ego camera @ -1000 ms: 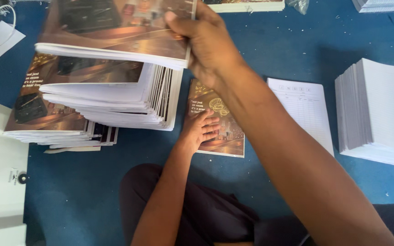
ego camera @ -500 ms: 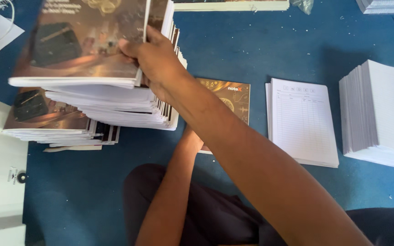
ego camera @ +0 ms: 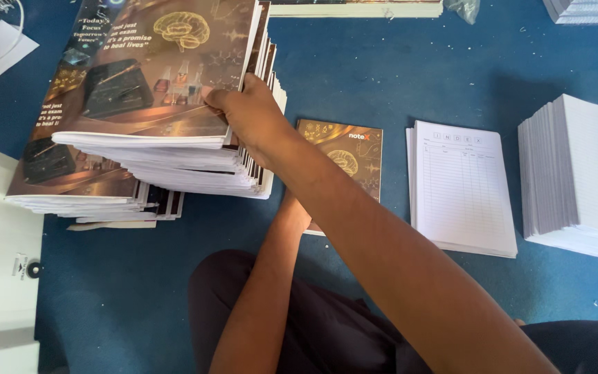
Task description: The person sits on the floor and repeatedly inserts loose index sheets into the front of brown-covered notebooks, then stacks the completed units. The person handles notebooks and index sheets by hand, opening covers and sliding sheets inside before placing each finished notebook on a growing pile.
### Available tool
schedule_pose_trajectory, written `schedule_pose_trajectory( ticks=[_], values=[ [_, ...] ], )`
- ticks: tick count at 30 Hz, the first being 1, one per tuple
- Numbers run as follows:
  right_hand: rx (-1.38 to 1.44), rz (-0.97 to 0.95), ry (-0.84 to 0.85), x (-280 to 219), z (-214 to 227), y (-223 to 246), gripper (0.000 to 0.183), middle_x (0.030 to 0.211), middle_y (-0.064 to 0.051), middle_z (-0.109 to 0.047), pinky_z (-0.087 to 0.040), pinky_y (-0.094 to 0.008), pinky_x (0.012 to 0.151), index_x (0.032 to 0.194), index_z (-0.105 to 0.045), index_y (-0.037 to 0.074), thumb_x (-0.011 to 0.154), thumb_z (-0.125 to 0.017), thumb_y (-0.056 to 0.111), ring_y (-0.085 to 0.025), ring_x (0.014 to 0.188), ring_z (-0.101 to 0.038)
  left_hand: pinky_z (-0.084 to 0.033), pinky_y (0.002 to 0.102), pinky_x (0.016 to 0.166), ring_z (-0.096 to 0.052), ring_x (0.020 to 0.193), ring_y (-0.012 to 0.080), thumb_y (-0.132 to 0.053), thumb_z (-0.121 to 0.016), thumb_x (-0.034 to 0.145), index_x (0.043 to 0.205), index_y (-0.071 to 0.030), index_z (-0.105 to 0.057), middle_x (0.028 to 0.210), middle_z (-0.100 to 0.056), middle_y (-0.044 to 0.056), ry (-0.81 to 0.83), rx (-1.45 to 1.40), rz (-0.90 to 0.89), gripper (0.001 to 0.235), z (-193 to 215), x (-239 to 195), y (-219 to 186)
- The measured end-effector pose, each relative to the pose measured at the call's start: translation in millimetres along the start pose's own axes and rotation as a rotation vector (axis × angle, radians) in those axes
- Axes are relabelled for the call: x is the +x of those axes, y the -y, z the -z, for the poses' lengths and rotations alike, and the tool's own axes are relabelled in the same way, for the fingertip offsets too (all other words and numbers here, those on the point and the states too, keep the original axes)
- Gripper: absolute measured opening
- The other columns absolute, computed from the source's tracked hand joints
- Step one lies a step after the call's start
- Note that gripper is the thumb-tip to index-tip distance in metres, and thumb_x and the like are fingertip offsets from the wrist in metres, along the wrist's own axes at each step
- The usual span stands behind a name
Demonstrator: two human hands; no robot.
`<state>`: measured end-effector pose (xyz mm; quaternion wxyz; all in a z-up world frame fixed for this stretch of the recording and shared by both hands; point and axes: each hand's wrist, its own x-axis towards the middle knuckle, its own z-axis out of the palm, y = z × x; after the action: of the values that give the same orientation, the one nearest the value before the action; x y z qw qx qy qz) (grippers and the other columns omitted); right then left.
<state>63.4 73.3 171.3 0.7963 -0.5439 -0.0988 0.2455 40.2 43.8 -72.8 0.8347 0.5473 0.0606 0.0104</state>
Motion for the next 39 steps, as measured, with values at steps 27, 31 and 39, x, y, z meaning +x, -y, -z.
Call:
schedule_pose_trajectory(
  ticks=[27,31,39],
  values=[
    [-1.261,0.216,-0.247,-33,7,22,0.062,0.096,-0.029,-0.071,-0.059,-0.052,0.078,0.118,-0.056,-0.006,0.089,-0.066,0.048,-0.042,0.091,-0.073,-0.054,0.03,0.073,-0.064,0.094,0.0125,-0.032,-0.054,0.103,0.123,-0.009,-0.059,0.109,-0.065,0.004,-0.143,-0.338,0.257,0.031,-4,0,-9],
    [-1.11,0.231,-0.182,-29,18,18,0.069,0.091,-0.027,-0.074,-0.058,-0.05,0.081,0.124,-0.054,-0.006,0.09,-0.059,0.054,-0.041,0.09,-0.075,-0.056,0.035,0.081,-0.066,0.103,0.0164,-0.035,-0.058,0.096,0.132,-0.01,-0.054,0.118,-0.064,0.005,-0.167,-0.183,0.244,0.043,-18,-4,-27],
    [-0.879,0.204,-0.216,-40,73,23,0.081,0.076,-0.02,-0.074,-0.058,-0.044,0.071,0.143,-0.048,0.001,0.093,-0.042,0.065,-0.03,0.075,-0.078,-0.056,0.046,0.087,-0.07,0.105,0.0301,-0.045,-0.059,0.092,0.121,-0.003,-0.064,0.115,-0.071,0.016,-0.093,0.049,0.396,0.051,-16,-2,-29]
  ],
)
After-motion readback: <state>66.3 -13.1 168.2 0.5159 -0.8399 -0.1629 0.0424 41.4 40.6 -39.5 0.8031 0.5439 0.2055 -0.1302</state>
